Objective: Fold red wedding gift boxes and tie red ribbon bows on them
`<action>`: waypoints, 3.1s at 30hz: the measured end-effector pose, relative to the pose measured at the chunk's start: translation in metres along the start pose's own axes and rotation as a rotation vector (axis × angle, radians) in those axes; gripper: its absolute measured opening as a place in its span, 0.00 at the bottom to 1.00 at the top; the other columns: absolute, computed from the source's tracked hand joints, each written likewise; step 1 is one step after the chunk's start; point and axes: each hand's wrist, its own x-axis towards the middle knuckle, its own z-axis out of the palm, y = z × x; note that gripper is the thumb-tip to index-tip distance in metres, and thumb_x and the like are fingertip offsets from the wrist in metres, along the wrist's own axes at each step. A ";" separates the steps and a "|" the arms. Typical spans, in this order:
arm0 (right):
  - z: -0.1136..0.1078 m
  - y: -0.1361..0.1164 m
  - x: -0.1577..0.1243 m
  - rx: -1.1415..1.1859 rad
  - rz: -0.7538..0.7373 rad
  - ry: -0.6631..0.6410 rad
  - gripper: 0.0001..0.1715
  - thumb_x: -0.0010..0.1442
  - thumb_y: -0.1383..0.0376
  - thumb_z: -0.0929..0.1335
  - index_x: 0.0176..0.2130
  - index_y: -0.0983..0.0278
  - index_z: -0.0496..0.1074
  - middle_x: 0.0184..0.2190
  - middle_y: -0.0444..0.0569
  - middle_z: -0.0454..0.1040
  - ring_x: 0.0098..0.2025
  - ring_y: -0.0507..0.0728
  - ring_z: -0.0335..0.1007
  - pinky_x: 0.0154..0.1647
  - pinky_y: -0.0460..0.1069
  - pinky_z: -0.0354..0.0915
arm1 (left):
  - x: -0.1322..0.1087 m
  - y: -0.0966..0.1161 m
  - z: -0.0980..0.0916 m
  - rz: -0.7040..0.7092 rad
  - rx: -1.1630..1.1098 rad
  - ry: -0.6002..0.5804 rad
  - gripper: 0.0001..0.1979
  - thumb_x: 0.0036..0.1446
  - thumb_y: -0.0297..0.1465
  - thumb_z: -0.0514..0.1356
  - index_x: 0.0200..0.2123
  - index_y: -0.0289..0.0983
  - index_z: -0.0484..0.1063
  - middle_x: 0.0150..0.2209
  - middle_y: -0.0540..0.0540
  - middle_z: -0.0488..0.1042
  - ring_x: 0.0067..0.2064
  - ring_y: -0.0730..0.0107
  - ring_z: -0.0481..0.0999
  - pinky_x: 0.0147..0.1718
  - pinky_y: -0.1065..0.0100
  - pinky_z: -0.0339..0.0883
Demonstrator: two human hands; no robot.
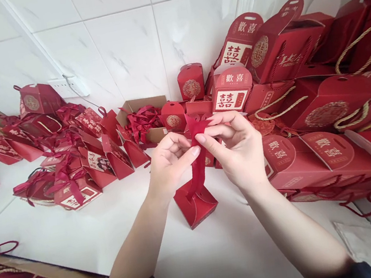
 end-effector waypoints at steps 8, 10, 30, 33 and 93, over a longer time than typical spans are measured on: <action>-0.004 -0.008 0.004 0.083 0.033 -0.027 0.14 0.55 0.64 0.75 0.39 0.58 0.69 0.30 0.39 0.79 0.33 0.52 0.77 0.38 0.48 0.74 | -0.003 -0.045 -0.062 -0.048 0.128 -0.623 0.12 0.55 0.34 0.66 0.41 0.36 0.75 0.48 0.38 0.75 0.50 0.56 0.73 0.54 0.55 0.64; -0.003 -0.008 0.004 0.096 0.025 -0.037 0.14 0.55 0.65 0.75 0.39 0.58 0.68 0.30 0.38 0.79 0.32 0.51 0.77 0.38 0.47 0.74 | -0.005 -0.054 -0.072 -0.112 0.234 -0.743 0.11 0.55 0.34 0.66 0.40 0.36 0.79 0.49 0.37 0.76 0.54 0.51 0.72 0.57 0.53 0.62; 0.002 -0.010 -0.003 -0.002 -0.005 -0.099 0.13 0.56 0.67 0.74 0.40 0.58 0.71 0.28 0.38 0.78 0.33 0.52 0.78 0.38 0.48 0.74 | -0.033 -0.096 -0.069 -0.266 0.362 -0.569 0.07 0.54 0.35 0.68 0.35 0.40 0.83 0.39 0.42 0.82 0.57 0.56 0.70 0.59 0.59 0.61; 0.005 -0.003 0.001 -0.053 -0.055 -0.092 0.12 0.57 0.67 0.74 0.40 0.59 0.70 0.28 0.38 0.78 0.34 0.53 0.78 0.42 0.49 0.73 | -0.033 -0.095 -0.068 -0.282 0.368 -0.583 0.07 0.53 0.36 0.68 0.34 0.40 0.83 0.38 0.42 0.82 0.57 0.56 0.70 0.59 0.59 0.60; -0.038 0.105 -0.088 0.031 0.743 -0.086 0.16 0.54 0.51 0.73 0.28 0.60 0.81 0.44 0.50 0.80 0.61 0.66 0.64 0.62 0.60 0.58 | -0.028 -0.097 -0.071 -0.257 0.340 -0.644 0.07 0.53 0.36 0.68 0.27 0.41 0.83 0.30 0.44 0.81 0.50 0.58 0.71 0.58 0.56 0.58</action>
